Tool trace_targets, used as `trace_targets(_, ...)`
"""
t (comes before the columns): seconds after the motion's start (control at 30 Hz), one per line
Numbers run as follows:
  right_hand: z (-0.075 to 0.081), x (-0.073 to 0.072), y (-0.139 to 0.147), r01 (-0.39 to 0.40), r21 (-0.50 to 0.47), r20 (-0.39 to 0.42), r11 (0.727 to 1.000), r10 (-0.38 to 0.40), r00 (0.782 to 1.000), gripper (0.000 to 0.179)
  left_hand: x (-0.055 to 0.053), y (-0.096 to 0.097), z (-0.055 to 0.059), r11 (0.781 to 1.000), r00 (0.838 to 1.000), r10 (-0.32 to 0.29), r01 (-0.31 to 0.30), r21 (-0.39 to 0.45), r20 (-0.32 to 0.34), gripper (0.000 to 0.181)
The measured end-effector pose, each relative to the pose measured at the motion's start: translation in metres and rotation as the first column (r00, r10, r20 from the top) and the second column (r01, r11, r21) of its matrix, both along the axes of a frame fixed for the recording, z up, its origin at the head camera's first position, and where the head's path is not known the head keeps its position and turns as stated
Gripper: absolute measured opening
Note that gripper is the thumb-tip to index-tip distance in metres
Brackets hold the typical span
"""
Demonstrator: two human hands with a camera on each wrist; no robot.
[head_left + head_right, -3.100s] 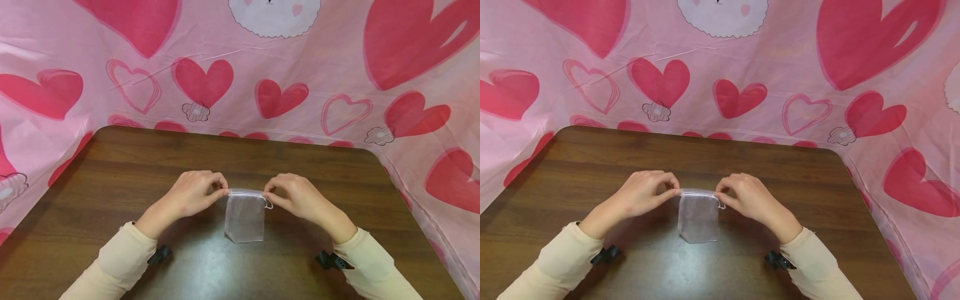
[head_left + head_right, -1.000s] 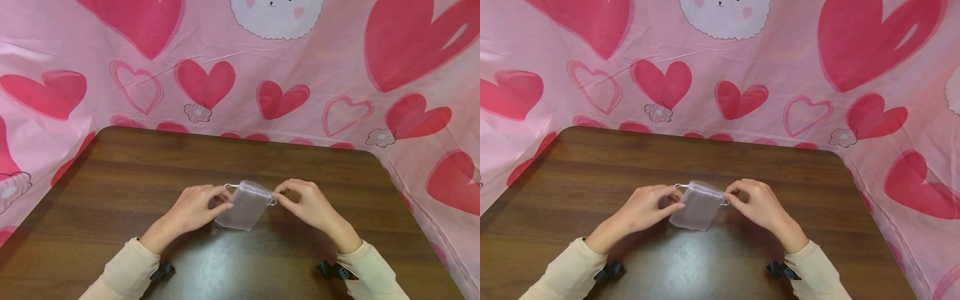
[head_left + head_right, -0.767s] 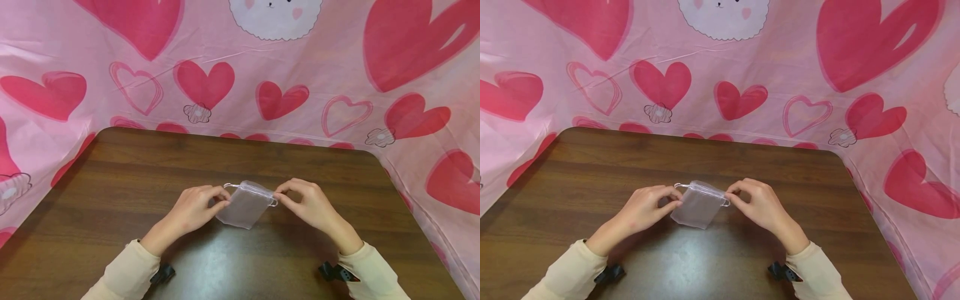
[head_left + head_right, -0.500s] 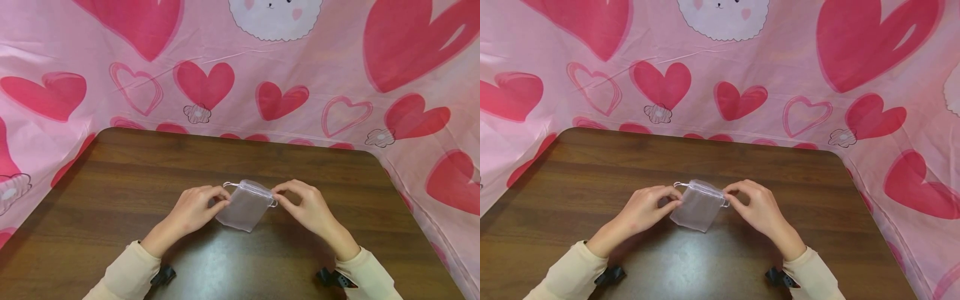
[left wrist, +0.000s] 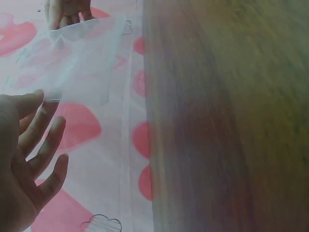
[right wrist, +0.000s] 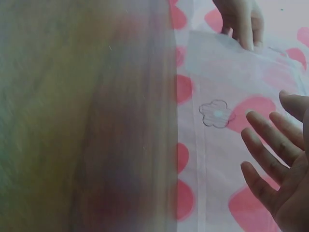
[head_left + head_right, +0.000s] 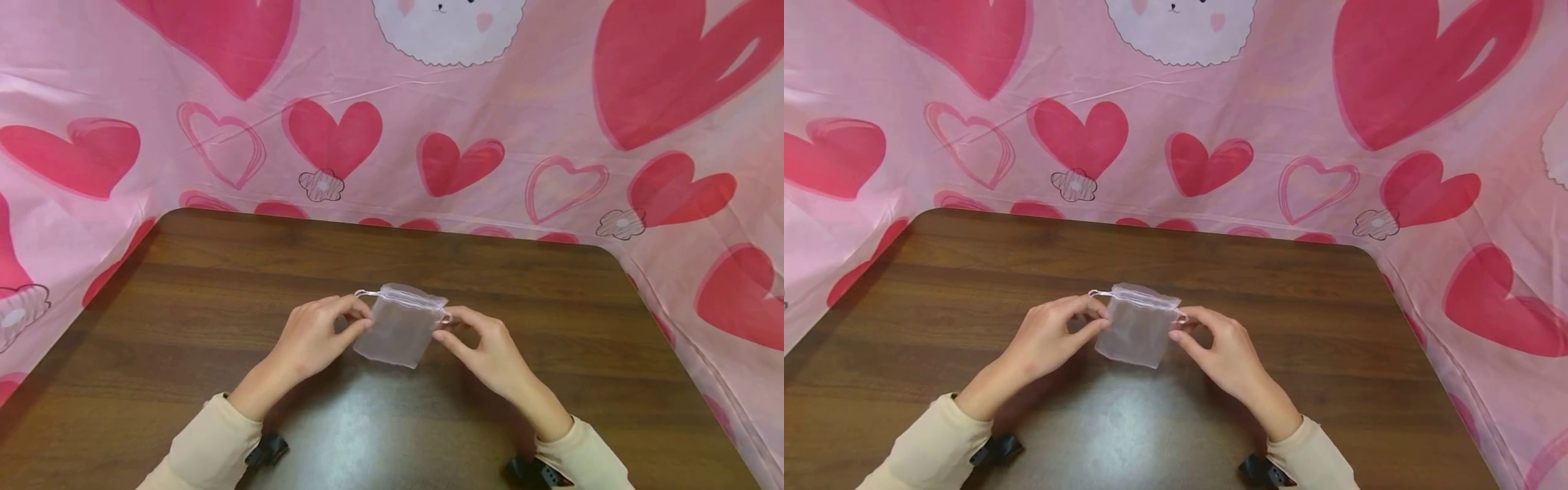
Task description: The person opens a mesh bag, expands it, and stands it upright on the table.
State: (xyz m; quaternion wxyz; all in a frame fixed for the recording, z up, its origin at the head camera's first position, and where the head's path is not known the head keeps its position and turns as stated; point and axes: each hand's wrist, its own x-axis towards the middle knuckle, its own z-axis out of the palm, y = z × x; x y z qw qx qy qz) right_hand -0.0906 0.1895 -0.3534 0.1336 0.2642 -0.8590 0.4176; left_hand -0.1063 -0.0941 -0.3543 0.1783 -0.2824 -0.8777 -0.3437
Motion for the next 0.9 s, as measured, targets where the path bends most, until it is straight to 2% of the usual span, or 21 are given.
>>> trace_targets(0.23,-0.002,0.008,-0.011,-0.01,0.023,0.085,1.0,0.008,0.996,0.025,0.002,0.001,0.002,0.999,0.999,0.027,-0.028,0.032,0.023,0.011)
trace_targets(0.47,-0.003,0.013,-0.018,0.029,0.024,0.163,0.999,-0.033,0.986,0.023,0.003,0.002,0.004,0.997,0.999,0.041,-0.044,0.066,0.035,0.01)
trace_targets(0.7,-0.009,0.017,-0.025,0.041,-0.03,0.258,0.999,-0.032,0.965,0.016,0.004,0.003,0.003,0.994,0.998,0.058,-0.06,0.092,0.029,0.013)
trace_targets(0.9,-0.008,0.019,-0.028,0.066,-0.068,0.289,0.995,-0.044,0.956,0.01,0.006,0.005,0.005,0.992,0.996,0.074,-0.079,0.098,0.059,0.013)
